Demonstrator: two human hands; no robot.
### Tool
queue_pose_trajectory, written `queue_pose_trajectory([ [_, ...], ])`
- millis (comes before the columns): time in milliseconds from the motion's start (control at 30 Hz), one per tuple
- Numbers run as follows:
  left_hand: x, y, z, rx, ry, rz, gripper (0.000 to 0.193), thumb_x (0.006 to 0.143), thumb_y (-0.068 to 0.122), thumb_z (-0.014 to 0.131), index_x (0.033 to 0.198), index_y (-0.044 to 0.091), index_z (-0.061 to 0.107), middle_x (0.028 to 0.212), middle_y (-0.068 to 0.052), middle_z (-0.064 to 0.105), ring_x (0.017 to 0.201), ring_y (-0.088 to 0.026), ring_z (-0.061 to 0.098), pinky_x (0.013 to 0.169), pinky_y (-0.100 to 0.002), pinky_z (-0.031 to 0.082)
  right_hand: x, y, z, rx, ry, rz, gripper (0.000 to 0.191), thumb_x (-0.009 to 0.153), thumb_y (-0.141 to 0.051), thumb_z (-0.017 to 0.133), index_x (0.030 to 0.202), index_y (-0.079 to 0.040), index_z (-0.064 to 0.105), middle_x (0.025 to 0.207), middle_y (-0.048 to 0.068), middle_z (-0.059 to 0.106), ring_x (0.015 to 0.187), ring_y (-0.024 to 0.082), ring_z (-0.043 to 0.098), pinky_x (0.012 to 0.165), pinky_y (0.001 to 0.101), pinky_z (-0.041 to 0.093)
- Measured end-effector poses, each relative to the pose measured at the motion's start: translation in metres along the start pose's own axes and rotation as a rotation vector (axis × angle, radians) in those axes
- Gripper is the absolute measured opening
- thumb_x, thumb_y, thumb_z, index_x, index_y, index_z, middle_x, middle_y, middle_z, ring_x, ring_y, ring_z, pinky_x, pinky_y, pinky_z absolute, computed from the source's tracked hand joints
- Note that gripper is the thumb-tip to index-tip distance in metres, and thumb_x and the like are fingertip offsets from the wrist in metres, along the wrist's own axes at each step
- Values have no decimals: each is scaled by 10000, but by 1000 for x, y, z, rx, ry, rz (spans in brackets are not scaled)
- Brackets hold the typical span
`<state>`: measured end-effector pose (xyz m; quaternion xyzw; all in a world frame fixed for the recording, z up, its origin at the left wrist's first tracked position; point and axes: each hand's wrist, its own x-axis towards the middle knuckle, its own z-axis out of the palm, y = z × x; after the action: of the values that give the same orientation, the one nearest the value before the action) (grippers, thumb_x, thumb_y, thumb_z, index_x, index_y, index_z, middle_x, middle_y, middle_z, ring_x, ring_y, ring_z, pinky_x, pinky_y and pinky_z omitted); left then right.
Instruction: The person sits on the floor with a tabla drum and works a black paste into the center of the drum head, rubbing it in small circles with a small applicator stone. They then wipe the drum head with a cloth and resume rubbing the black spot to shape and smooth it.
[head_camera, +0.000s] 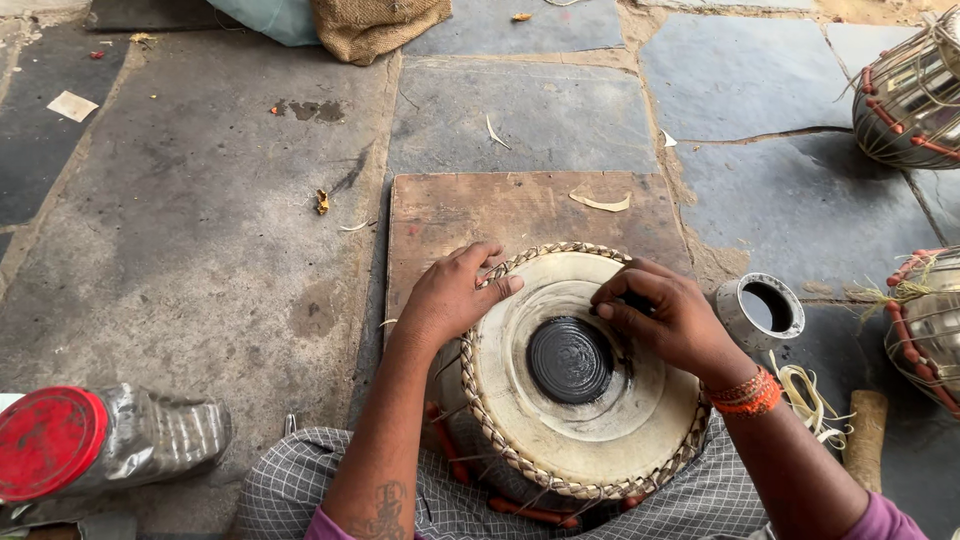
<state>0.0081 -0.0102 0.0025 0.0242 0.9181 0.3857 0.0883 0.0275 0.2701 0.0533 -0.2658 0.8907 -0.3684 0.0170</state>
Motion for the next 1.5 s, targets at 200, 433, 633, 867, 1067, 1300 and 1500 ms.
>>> queue_pose_trajectory([
  [200, 20, 6, 18, -161, -32, 155, 774, 825, 636, 675, 1449, 200, 540, 1437, -92, 619, 1300, -288, 605, 1059, -473, 493, 22, -12, 4, -48, -143, -137, 125, 886, -168, 743, 967, -74, 732, 942, 59, 686, 847, 214, 717, 743, 353, 581],
  [433, 20, 4, 20, -215, -181, 39, 808, 744, 696, 624, 1454, 319, 542, 1465, -77, 602, 1345, -294, 580, 1064, -511, 490, 25, -19, 3, -106, -195, -267, 151, 850, -134, 759, 989, -77, 745, 896, 79, 658, 805, 253, 672, 717, 381, 552],
  [633, 22, -2, 20, -247, -167, 98, 817, 744, 716, 637, 1448, 310, 560, 1498, -78, 573, 1391, -296, 528, 1102, -503, 455, 2, -12, 0, -145, -113, -219, 150, 841, -135, 762, 976, -75, 736, 911, 80, 667, 804, 254, 684, 685, 376, 559],
  [867, 25, -8, 22, -239, -143, 166, 789, 780, 693, 658, 1453, 294, 559, 1496, -94, 580, 1393, -302, 540, 1123, -482, 454, -74, -32, 18, -128, 82, 183, 147, 816, -161, 778, 941, -83, 772, 866, 48, 705, 738, 190, 719, 631, 338, 563],
  [1067, 21, -9, 21, -226, -157, 110, 772, 796, 677, 637, 1478, 330, 534, 1533, -86, 530, 1422, -301, 483, 1126, -477, 417, -87, -20, 26, 158, 284, 192, 123, 853, -132, 762, 940, -44, 768, 908, 31, 732, 826, 148, 717, 721, 293, 567],
  [1300, 10, -13, 13, -99, -4, 185, 762, 861, 670, 641, 1467, 221, 530, 1465, -115, 597, 1354, -308, 558, 1097, -470, 462, -64, 5, 20, 103, 313, 114, 127, 867, -162, 765, 916, -46, 750, 909, 27, 738, 841, 139, 721, 742, 290, 566],
  [1500, 4, -10, 2, 21, 29, -41, 701, 810, 682, 677, 1281, 165, 633, 1306, -51, 734, 1201, -241, 718, 1020, -432, 555, -31, 26, 2, 158, 244, 84, 179, 885, -204, 764, 940, -35, 744, 934, 40, 731, 868, 140, 712, 775, 294, 566],
])
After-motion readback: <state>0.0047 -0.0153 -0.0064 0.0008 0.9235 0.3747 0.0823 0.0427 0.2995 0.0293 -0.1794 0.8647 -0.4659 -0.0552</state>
